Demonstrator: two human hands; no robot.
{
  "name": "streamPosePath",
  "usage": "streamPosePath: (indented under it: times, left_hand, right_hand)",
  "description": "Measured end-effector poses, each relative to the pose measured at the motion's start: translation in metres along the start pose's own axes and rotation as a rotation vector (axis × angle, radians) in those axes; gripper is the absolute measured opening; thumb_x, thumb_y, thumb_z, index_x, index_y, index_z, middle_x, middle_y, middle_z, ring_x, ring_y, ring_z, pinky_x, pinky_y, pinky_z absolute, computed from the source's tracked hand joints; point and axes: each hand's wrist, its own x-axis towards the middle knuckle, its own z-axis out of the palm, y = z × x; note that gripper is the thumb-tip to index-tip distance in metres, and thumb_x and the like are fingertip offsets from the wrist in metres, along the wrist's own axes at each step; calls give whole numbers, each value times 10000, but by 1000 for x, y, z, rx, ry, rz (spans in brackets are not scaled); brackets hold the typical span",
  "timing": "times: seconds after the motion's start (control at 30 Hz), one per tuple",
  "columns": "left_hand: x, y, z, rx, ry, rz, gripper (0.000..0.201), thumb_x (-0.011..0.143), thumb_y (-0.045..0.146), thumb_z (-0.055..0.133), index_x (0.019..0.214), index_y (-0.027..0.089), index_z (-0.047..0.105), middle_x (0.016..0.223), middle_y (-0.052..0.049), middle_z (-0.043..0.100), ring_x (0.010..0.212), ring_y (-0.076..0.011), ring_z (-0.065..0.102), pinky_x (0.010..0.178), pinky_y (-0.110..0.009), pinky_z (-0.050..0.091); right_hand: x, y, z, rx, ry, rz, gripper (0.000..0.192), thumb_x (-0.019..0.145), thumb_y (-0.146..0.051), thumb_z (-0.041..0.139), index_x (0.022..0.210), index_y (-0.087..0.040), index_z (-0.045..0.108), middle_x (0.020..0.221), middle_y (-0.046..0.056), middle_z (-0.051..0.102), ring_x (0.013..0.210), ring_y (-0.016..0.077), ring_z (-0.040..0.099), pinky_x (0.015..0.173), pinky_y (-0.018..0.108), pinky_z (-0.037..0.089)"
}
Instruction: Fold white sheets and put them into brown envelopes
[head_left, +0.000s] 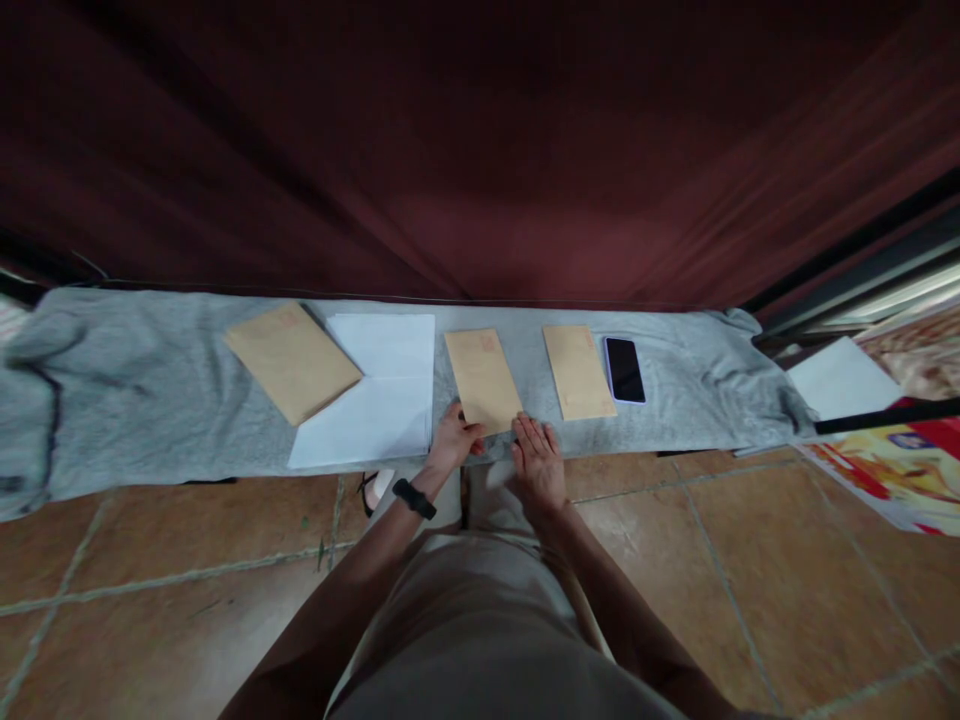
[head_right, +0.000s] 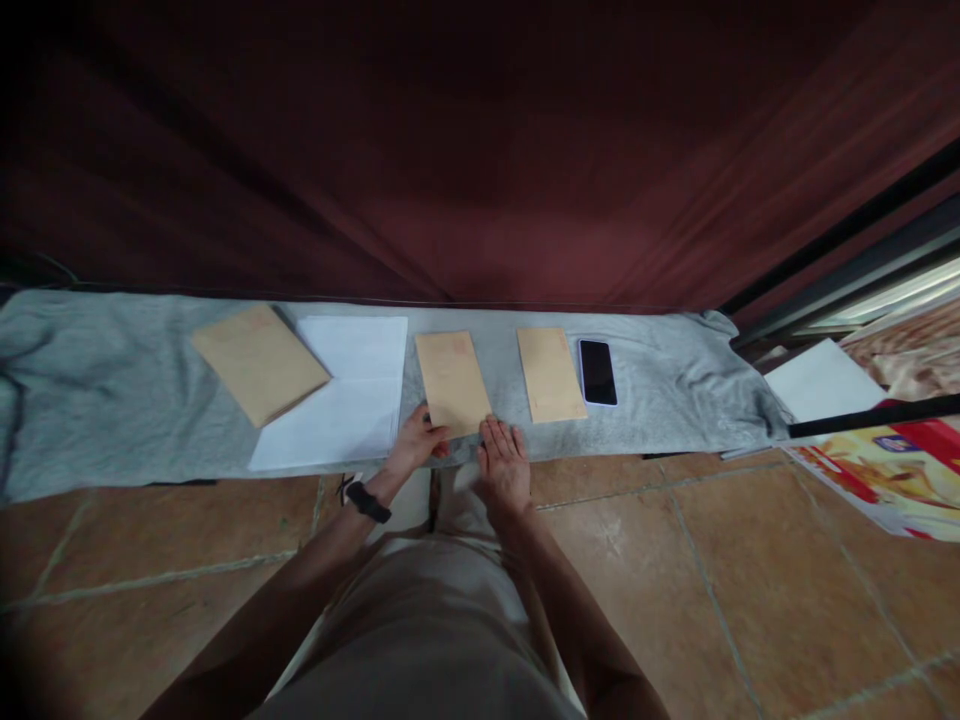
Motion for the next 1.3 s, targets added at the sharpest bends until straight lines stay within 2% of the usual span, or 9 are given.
streamPosePath:
  times: [0.27,0.47,0.57,0.67,0.77,0.9,1.13,1.3]
  left_hand:
    - [-1,-2,-1,18,2,6,429,802,283,784,1108,182,500,631,42,662,422,-129,603,421,-214,486]
    - [-11,8,11,229,161,85,595,734,327,838,1213,174,519,1015,-96,750,543,-138,651,413,-208,442]
    - [-15,11,13,327,178,79,589,752,315,813,1242,164,522,1000,-96,756,503,-137,626,421,-225,419]
    - [-18,11,14,390,198,106,553,798,336,767,1264,168,521,970,-87,757,521,-152,637,473,-240,434]
    - [-22,12,16,427,239,129,522,816,340,748,1260,173,531,930,-88,753,635,-187,686,533,-241,448]
    - [-24,14,18,479,294,137,483,803,292,749,1224,165,551,873,-94,742,727,-224,703,578,-250,451]
    - [-15,7,10,354,180,106,367,822,207,687,1166,177,562,808,-40,723,485,-150,608,506,-251,448]
    - [-7,-2,4,111,92,-4,326,804,195,703,1093,199,553,694,25,685,456,-134,609,457,-223,466]
  right_hand:
    - [1,3,-3,13,14,44,463,1069,-272,350,1478,-139,522,1492,118,568,1403,240,500,1241,470,245]
    - [5,-5,-5,53,6,109,446,1052,-266,365,1433,-142,561,1447,145,603,1382,262,506,1226,496,224]
    - [12,-9,-3,96,35,174,424,1059,-289,355,1380,-141,591,1389,160,636,1335,261,536,1209,507,228]
    - [23,-15,4,90,77,260,480,1068,-373,342,1440,-127,520,1405,191,609,1345,282,512,1189,534,248]
    - [31,-21,12,52,86,299,585,1063,-453,350,1528,-103,405,1481,225,534,1412,314,436,1187,574,236]
    - [35,-24,18,31,79,328,620,1064,-459,343,1564,-93,351,1537,237,473,1451,335,392,1186,600,226]
    - [36,-19,22,74,109,359,593,1057,-423,353,1552,-97,376,1544,235,465,1451,332,398,1175,595,263]
    - [36,-13,21,86,128,353,557,1049,-342,333,1559,-121,363,1521,216,499,1425,320,429,1167,579,290]
